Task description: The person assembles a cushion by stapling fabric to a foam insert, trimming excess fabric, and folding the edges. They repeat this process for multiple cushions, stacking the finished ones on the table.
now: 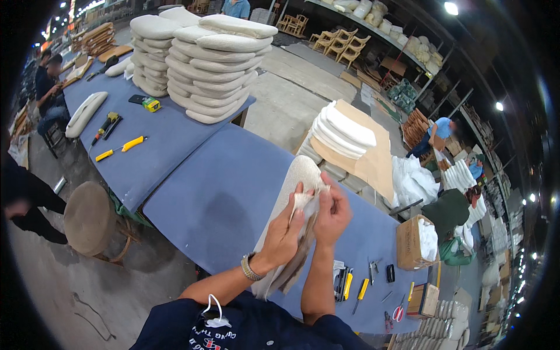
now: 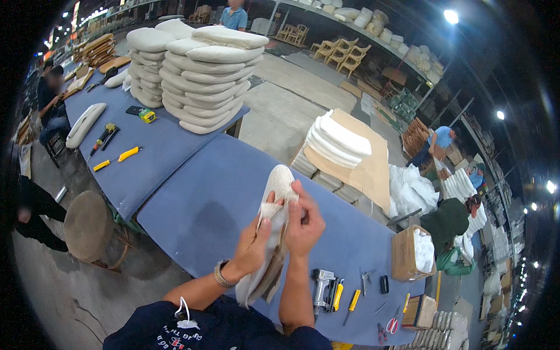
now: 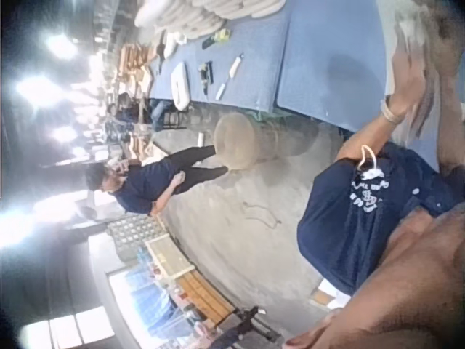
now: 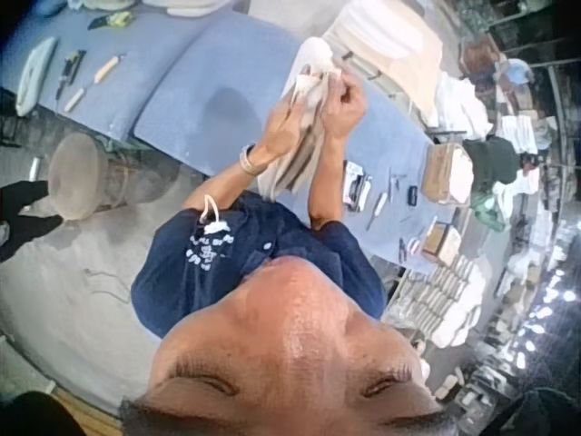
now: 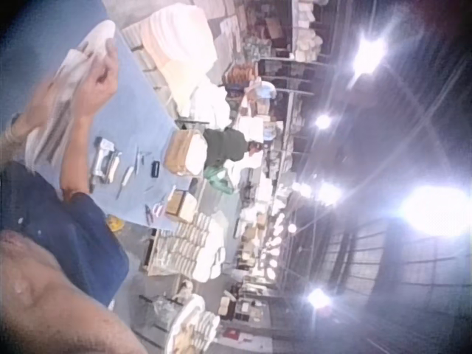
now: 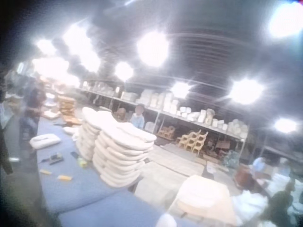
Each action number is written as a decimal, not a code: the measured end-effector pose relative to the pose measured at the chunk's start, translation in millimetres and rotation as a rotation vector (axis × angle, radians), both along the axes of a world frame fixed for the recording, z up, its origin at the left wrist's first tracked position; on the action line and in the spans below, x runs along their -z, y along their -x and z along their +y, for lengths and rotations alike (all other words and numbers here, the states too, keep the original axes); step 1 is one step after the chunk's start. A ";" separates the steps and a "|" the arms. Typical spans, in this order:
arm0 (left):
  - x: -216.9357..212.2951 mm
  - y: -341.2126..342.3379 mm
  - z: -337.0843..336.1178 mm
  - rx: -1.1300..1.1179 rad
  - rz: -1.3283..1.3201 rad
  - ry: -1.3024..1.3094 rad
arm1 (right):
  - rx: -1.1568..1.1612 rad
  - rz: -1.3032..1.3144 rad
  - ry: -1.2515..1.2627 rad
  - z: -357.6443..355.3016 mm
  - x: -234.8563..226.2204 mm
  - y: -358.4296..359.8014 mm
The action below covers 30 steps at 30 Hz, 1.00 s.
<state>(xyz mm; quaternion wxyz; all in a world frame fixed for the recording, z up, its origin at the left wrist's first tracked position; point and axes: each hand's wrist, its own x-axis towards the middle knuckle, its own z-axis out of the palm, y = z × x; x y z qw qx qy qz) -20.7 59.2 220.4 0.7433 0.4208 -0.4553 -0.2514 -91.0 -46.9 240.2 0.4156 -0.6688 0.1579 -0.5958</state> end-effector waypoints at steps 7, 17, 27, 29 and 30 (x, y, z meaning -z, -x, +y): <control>52.6 -51.0 -83.1 -0.156 -0.080 -0.481 | 0.148 0.115 -0.249 -98.6 78.6 -54.0; 151.1 -124.1 -207.2 -0.078 -0.091 -0.768 | 0.192 0.214 -0.602 -231.1 196.8 -118.8; 232.7 -188.9 -276.0 0.256 0.281 -0.410 | 0.201 0.388 -0.656 -249.6 197.1 -118.1; 231.5 -189.9 -305.1 0.409 0.353 -0.442 | 0.294 0.459 -0.498 -242.2 188.1 -124.7; 233.3 -185.7 -317.9 0.502 0.434 -0.406 | 0.333 0.473 -0.405 -232.2 186.3 -131.9</control>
